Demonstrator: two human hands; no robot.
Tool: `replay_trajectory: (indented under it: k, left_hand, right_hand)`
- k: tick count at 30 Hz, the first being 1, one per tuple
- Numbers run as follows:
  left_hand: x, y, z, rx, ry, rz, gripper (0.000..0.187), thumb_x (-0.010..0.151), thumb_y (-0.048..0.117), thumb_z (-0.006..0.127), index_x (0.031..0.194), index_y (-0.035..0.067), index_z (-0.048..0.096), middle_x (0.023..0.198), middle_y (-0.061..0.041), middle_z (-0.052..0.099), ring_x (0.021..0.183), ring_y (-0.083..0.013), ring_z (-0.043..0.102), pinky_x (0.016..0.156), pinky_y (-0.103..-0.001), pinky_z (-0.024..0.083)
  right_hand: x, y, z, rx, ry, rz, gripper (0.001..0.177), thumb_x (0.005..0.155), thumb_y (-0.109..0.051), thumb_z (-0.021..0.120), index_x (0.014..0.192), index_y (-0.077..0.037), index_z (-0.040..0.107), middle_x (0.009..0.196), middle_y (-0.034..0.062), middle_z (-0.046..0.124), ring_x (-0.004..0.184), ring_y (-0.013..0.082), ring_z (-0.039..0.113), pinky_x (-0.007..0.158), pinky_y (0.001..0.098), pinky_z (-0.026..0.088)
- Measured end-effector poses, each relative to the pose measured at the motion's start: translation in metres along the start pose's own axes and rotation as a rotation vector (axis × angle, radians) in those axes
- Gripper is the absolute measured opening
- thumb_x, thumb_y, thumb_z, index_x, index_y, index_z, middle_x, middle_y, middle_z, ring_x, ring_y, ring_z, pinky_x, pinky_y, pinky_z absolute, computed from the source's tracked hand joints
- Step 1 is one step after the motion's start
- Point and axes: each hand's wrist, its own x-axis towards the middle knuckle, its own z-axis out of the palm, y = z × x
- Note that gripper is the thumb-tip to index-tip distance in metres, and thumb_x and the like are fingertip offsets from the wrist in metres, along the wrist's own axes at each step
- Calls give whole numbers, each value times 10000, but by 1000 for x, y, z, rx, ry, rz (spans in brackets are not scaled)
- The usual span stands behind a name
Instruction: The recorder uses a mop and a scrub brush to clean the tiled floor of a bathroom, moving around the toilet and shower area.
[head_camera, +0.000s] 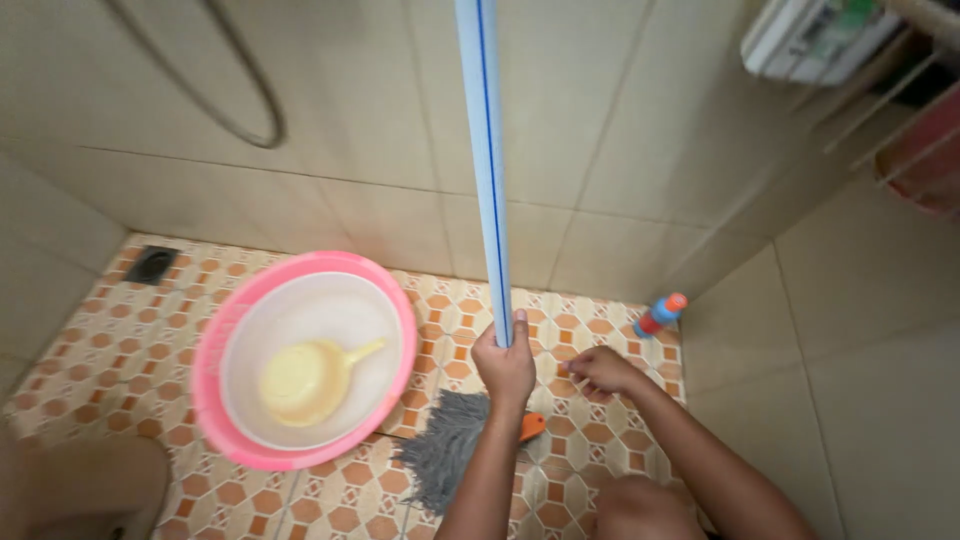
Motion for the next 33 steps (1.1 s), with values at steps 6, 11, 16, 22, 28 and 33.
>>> replay_trajectory:
  k: [6, 11, 16, 22, 28, 33]
  left_hand:
    - [58, 74, -36, -17, -29, 90, 344, 910, 224, 717, 658, 47, 565, 554, 46, 473, 520, -66, 411, 467, -300, 347]
    - [110, 210, -81, 7, 86, 259, 341, 903, 236, 726, 666, 40, 579, 549, 37, 496, 513, -65, 449, 469, -287, 383]
    - [108, 330, -107, -172, 49, 120, 251, 909, 224, 692, 748, 61, 589, 551, 23, 502, 450, -94, 478, 434, -290, 391]
    - [81, 450, -113, -280, -27, 114, 274, 919, 187, 710, 733, 41, 571, 586, 23, 531, 475, -75, 500, 459, -279, 450]
    - [-24, 569, -110, -96, -196, 76, 233, 840, 174, 781, 737, 63, 604, 623, 34, 584, 560, -51, 526, 498, -257, 454]
    - [-145, 599, -114, -77, -488, 148, 361, 833, 239, 873, 783, 66, 560, 721, -3, 540, 698, -128, 525, 638, -304, 447]
  right_hand:
    - [-132, -217, 70, -13, -325, -211, 555, 914, -149, 563, 1435, -168, 375, 876, 156, 781, 640, 237, 746, 496, 374, 576]
    - [-110, -247, 113, -173, -406, -210, 424, 1014, -236, 501, 1399, -63, 457, 845, 158, 779, 655, 242, 769, 495, 354, 598]
    - [-121, -245, 124, -72, -448, -83, 444, 985, -250, 530, 1396, -84, 516, 910, 149, 788, 713, 249, 798, 534, 362, 622]
    - [-221, -272, 126, 679, -371, 377, 549, 944, -389, 444, 1264, 41, 563, 1037, 218, 756, 855, 321, 764, 674, 426, 606]
    - [-330, -296, 106, 984, -351, 340, 642, 918, -536, 493, 1071, 59, 680, 909, 164, 737, 744, 257, 687, 640, 383, 569]
    - [-540, -345, 64, 705, -417, -948, 287, 859, -228, 508, 1095, -66, 522, 1036, 25, 544, 937, 133, 564, 778, 251, 431]
